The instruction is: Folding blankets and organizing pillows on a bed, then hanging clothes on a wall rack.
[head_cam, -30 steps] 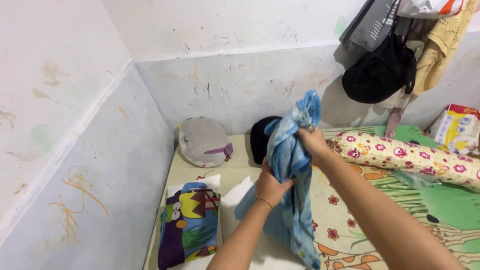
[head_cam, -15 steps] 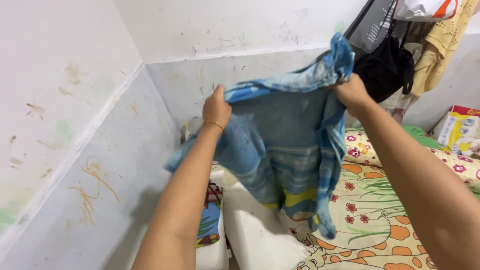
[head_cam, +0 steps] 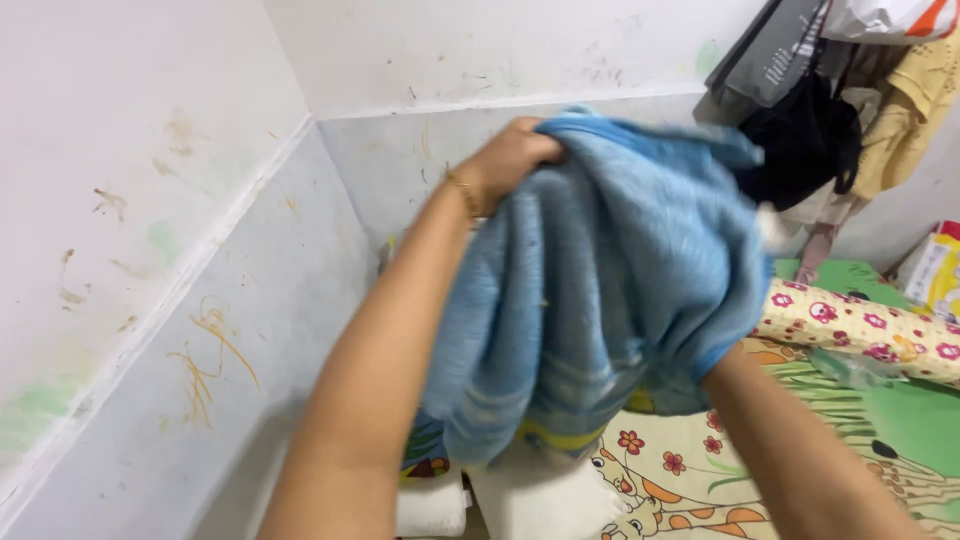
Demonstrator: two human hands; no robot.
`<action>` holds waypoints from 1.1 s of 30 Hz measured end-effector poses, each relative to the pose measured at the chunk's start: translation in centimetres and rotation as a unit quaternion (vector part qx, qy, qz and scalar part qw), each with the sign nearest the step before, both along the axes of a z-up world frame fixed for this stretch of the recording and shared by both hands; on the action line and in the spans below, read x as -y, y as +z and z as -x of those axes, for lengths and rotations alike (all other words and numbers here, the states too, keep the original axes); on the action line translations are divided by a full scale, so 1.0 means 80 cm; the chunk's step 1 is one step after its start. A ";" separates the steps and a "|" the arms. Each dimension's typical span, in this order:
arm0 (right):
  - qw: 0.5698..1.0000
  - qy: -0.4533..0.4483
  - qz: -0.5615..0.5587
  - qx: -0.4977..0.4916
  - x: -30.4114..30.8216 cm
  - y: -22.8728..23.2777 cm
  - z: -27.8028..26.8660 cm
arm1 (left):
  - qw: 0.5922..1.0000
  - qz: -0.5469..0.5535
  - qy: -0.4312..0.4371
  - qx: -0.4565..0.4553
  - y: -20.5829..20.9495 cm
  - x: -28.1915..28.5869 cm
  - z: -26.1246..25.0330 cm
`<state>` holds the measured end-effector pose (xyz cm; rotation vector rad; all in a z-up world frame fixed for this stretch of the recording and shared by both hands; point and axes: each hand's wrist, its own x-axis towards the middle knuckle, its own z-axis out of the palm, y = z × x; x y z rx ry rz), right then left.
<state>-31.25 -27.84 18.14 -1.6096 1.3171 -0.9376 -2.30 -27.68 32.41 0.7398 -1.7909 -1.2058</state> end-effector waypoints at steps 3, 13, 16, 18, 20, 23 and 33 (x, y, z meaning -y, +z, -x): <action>0.999 0.030 0.020 -0.032 -0.050 -0.041 -0.054 | 0.987 0.053 0.121 0.087 -0.037 0.035 0.018; 0.983 0.112 0.072 -0.125 -0.126 -0.045 -0.126 | 0.829 -0.155 0.270 0.464 -0.318 -0.009 -0.148; 0.804 0.056 0.189 -0.561 -0.143 0.031 -0.132 | 0.813 -0.528 0.087 0.230 -0.362 -0.070 -0.164; 0.855 0.020 0.223 -0.469 -0.187 0.095 -0.144 | 0.770 -0.637 -0.022 0.032 -0.354 -0.131 -0.141; 0.845 0.038 0.166 -0.506 -0.196 0.123 -0.159 | 0.815 -0.580 -0.006 -0.006 -0.356 -0.133 -0.105; 0.862 0.048 0.078 -0.498 -0.200 0.127 -0.149 | 0.877 -0.479 0.000 -0.027 -0.366 -0.111 -0.076; 0.982 -0.057 -0.174 0.038 -0.209 -0.035 -0.068 | 0.810 -0.415 0.274 -0.311 -0.365 -0.018 -0.142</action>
